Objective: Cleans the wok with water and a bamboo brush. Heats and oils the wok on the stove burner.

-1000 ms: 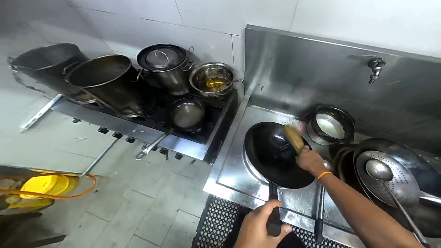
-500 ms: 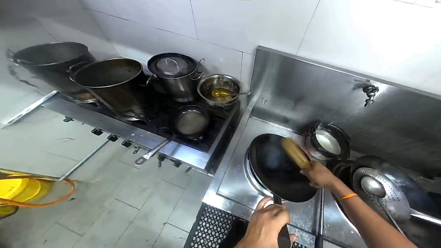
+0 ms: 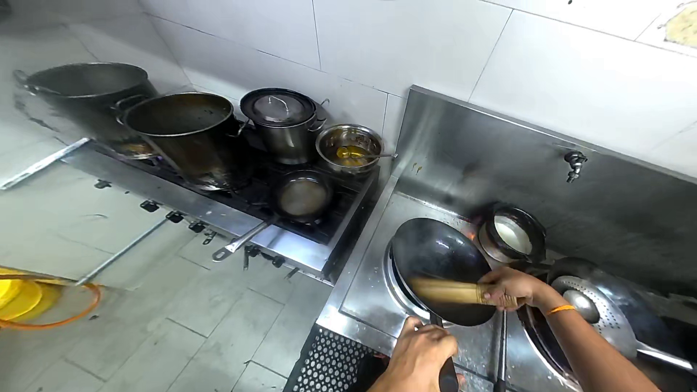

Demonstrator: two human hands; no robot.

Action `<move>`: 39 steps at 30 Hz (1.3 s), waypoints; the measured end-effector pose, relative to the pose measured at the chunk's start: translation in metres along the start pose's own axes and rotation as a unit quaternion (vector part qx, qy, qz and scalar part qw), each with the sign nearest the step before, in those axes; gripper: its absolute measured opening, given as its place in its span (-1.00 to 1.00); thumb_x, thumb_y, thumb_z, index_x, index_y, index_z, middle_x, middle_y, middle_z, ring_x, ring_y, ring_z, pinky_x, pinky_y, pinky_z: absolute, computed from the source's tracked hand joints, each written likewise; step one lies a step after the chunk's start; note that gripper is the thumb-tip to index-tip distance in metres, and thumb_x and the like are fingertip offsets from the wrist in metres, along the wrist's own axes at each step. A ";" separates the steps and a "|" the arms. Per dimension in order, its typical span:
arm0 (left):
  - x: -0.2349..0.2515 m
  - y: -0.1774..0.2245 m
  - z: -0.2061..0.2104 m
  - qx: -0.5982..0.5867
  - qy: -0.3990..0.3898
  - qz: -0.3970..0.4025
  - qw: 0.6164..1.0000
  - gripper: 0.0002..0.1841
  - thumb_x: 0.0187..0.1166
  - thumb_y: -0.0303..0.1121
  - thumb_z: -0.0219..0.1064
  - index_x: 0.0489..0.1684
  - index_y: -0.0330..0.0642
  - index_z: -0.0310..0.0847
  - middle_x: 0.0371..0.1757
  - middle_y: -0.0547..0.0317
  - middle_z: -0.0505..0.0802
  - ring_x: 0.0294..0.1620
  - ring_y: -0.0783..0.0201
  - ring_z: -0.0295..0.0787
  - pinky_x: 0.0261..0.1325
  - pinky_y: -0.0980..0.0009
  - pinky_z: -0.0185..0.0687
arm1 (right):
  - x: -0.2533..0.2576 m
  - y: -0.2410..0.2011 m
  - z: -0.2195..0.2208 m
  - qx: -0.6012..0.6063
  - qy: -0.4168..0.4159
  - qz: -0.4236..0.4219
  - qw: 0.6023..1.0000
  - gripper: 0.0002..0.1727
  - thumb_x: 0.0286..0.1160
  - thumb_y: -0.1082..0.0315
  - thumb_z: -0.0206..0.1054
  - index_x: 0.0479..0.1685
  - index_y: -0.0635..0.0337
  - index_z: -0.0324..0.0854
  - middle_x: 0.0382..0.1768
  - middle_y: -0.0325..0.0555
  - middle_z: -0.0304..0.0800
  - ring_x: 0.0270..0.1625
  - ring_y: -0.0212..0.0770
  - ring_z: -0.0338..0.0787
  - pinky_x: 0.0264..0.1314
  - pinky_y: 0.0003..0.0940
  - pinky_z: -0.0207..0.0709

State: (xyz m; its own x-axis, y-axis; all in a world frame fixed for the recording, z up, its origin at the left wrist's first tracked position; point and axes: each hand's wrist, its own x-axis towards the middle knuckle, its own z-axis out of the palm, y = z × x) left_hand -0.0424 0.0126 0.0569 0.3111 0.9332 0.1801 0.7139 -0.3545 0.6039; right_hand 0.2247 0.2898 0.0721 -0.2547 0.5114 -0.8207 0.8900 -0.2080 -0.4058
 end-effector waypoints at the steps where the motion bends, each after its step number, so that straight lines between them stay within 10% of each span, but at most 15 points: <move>1: 0.000 0.000 0.000 0.000 -0.001 -0.002 1.000 -0.60 0.46 0.32 0.28 -0.07 0.29 0.71 0.09 0.66 0.87 0.32 0.59 0.67 0.49 0.10 0.41 | 0.012 0.008 -0.001 -0.033 0.043 0.024 0.998 -0.26 0.10 0.07 0.70 0.43 -0.06 0.62 -0.13 0.11 0.89 -0.29 0.06 0.90 -0.27 0.07 0.82; 5: -0.005 0.000 0.002 -0.006 -0.007 -0.008 1.000 -0.63 0.45 0.27 0.31 -0.04 0.30 0.71 0.13 0.66 0.86 0.34 0.58 0.66 0.48 0.08 0.41 | 0.038 0.006 0.048 -0.236 0.320 0.134 0.908 -0.24 0.17 -0.10 0.42 0.35 0.18 0.44 0.01 0.15 0.82 0.02 0.17 0.88 -0.03 0.26 0.73; 8: -0.005 -0.002 0.004 -0.004 -0.003 -0.008 1.000 -0.63 0.45 0.25 0.31 -0.03 0.30 0.71 0.17 0.66 0.86 0.38 0.58 0.65 0.47 0.09 0.43 | 0.024 -0.002 0.043 -0.002 0.140 0.026 0.990 -0.37 0.27 -0.12 0.55 0.23 0.08 0.60 -0.26 0.09 0.86 -0.40 0.07 0.88 -0.36 0.07 0.81; 10: -0.005 -0.003 0.004 -0.003 -0.002 -0.002 1.000 -0.64 0.45 0.24 0.31 -0.04 0.28 0.71 0.16 0.64 0.86 0.37 0.56 0.65 0.44 0.09 0.43 | 0.022 0.005 0.025 0.065 0.000 0.003 0.998 -0.29 0.16 0.02 0.66 0.42 -0.05 0.62 -0.14 0.10 0.89 -0.34 0.08 0.88 -0.28 0.07 0.82; 15: -0.004 -0.004 0.007 0.000 -0.004 0.004 1.000 -0.67 0.42 0.20 0.33 -0.07 0.28 0.71 0.13 0.63 0.87 0.35 0.54 0.67 0.41 0.06 0.44 | 0.051 0.007 0.050 -0.183 0.315 0.134 0.921 -0.19 0.17 -0.11 0.43 0.46 0.10 0.38 -0.03 0.08 0.84 -0.05 0.08 0.90 -0.06 0.17 0.76; 20: -0.004 -0.004 0.009 0.005 0.005 0.002 1.000 -0.65 0.39 0.21 0.35 -0.04 0.29 0.72 0.15 0.62 0.87 0.32 0.52 0.69 0.41 0.06 0.46 | 0.035 0.004 0.032 0.073 0.051 -0.005 0.996 -0.25 0.11 0.02 0.71 0.43 -0.07 0.60 -0.18 0.10 0.88 -0.36 0.08 0.88 -0.30 0.07 0.83; 25: -0.006 -0.004 0.010 0.005 -0.012 0.004 1.000 -0.64 0.39 0.21 0.34 -0.03 0.28 0.71 0.17 0.59 0.87 0.36 0.49 0.68 0.39 0.05 0.49 | 0.058 0.004 0.060 -0.096 0.298 0.099 0.944 -0.13 0.09 -0.10 0.51 0.50 0.03 0.37 -0.06 0.09 0.86 -0.17 0.05 0.91 -0.17 0.15 0.78; 29: -0.007 -0.005 0.011 0.003 -0.024 0.003 1.000 -0.63 0.41 0.21 0.34 0.01 0.29 0.71 0.21 0.59 0.86 0.40 0.47 0.67 0.32 0.06 0.54 | 0.044 0.006 0.044 0.139 0.051 -0.012 0.989 -0.26 0.07 0.10 0.69 0.40 0.01 0.61 -0.12 0.12 0.88 -0.27 0.10 0.90 -0.23 0.09 0.84; 34: -0.008 -0.006 0.010 0.000 -0.026 0.008 1.000 -0.67 0.43 0.17 0.34 -0.04 0.26 0.70 0.18 0.58 0.86 0.38 0.47 0.68 0.29 0.07 0.54 | 0.063 0.000 0.062 -0.119 0.283 0.099 0.946 -0.13 0.04 -0.13 0.52 0.46 0.05 0.41 -0.10 0.07 0.86 -0.17 0.04 0.91 -0.15 0.13 0.79; 39: -0.007 -0.008 0.010 0.004 -0.032 0.008 0.999 -0.65 0.41 0.17 0.34 0.00 0.28 0.70 0.19 0.58 0.86 0.37 0.47 0.68 0.29 0.07 0.54 | 0.056 -0.003 0.045 0.020 0.135 0.000 0.991 -0.23 -0.14 0.07 0.76 0.32 -0.09 0.71 -0.15 0.02 0.90 -0.29 0.01 0.88 -0.27 0.04 0.79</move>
State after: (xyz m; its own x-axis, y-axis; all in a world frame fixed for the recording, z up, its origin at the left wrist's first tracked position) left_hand -0.0439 0.0083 0.0430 0.3615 0.9219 0.1394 0.7140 -0.3699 0.5944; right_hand 0.1912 0.2817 0.0090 -0.1397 0.7152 -0.6849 0.8733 -0.2371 -0.4257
